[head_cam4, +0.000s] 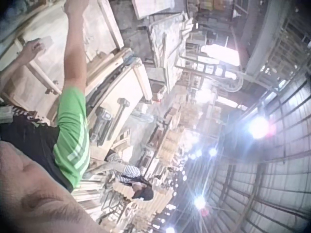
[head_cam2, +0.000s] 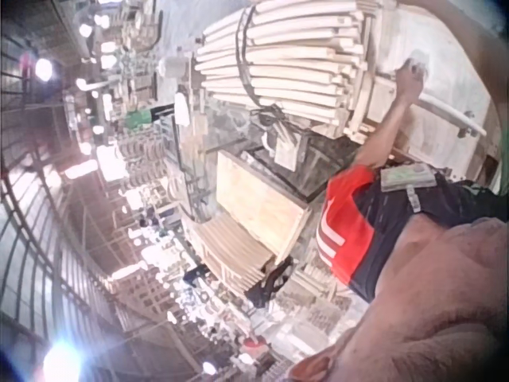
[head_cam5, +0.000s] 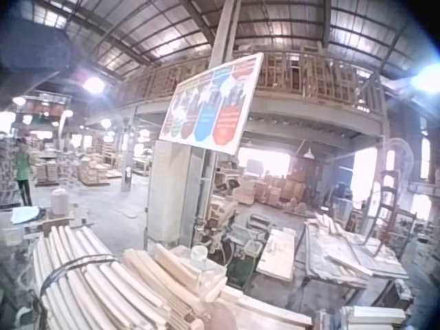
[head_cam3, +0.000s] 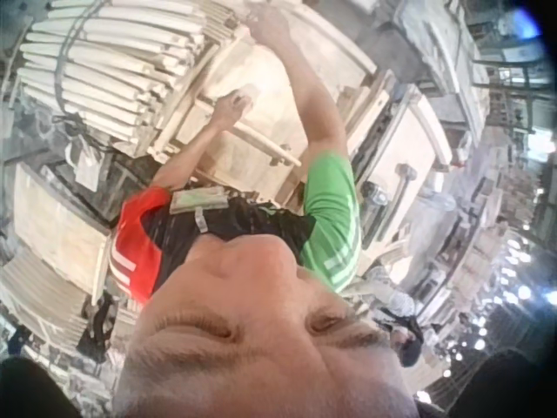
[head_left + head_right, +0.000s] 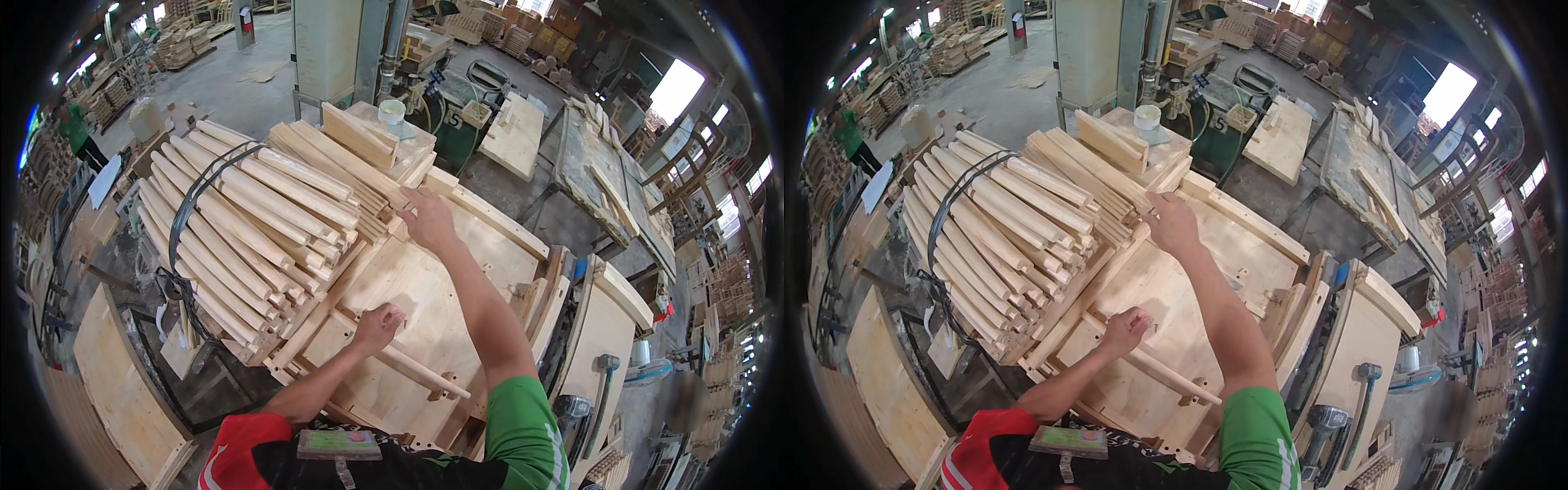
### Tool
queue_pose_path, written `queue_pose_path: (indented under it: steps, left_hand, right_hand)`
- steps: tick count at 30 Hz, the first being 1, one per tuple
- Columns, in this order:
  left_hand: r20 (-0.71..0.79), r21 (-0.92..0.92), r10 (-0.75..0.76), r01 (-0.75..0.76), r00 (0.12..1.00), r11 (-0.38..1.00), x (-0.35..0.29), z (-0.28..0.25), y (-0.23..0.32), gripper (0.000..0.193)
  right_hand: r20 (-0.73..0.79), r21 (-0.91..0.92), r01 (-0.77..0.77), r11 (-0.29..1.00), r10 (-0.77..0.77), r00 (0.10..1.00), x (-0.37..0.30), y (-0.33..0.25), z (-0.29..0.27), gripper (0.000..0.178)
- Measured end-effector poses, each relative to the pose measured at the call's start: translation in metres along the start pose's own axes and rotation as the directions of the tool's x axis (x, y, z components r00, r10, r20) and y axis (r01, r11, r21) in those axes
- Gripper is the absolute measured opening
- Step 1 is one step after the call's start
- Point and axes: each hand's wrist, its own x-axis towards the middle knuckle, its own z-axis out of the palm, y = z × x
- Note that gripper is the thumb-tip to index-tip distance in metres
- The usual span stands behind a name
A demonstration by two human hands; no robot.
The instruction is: The person assembles a wooden chair frame by inserting dowels into pre-drilled holes and using a nail gun to fasten the joints. They handle multiple wooden slats and frame pieces, aligning them on a workbench before securing them.
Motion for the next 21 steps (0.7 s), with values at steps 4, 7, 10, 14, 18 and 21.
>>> queue_pose_path:
  steps: [4,7,10,14,18,21]
  left_hand:
    - [0.070,-0.319,-0.044,0.064,0.997,0.946,0.019,-0.005,-0.004,0.013]
    - [0.183,-0.533,-0.114,0.196,0.976,0.823,0.045,-0.004,0.035,0.030]
    - [0.253,-0.757,-0.058,0.234,0.966,0.610,0.075,0.004,0.079,0.050]
    - [0.385,-0.877,-0.011,0.370,0.923,0.306,0.110,0.041,0.104,0.044]
    - [0.535,-0.814,-0.072,0.536,0.842,0.224,0.120,0.086,0.091,0.042]
    - [0.584,-0.762,-0.174,0.609,0.793,0.219,0.122,0.110,0.092,0.043]
  right_hand:
    - [-0.174,0.378,0.021,0.926,0.048,0.984,-0.032,0.016,-0.008,0.039]
    - [-0.082,0.734,-0.188,0.653,0.361,0.929,-0.107,0.051,-0.054,0.035]
    - [-0.231,0.846,-0.119,0.520,0.558,0.797,-0.198,0.067,-0.093,0.036]
    - [-0.259,0.848,-0.201,0.490,0.714,0.650,-0.301,0.065,-0.132,0.040]
    - [-0.130,0.828,-0.380,0.412,0.800,0.586,-0.358,0.075,-0.157,0.043]
    - [-0.095,0.628,-0.588,0.509,0.801,0.591,-0.372,0.086,-0.169,0.042]
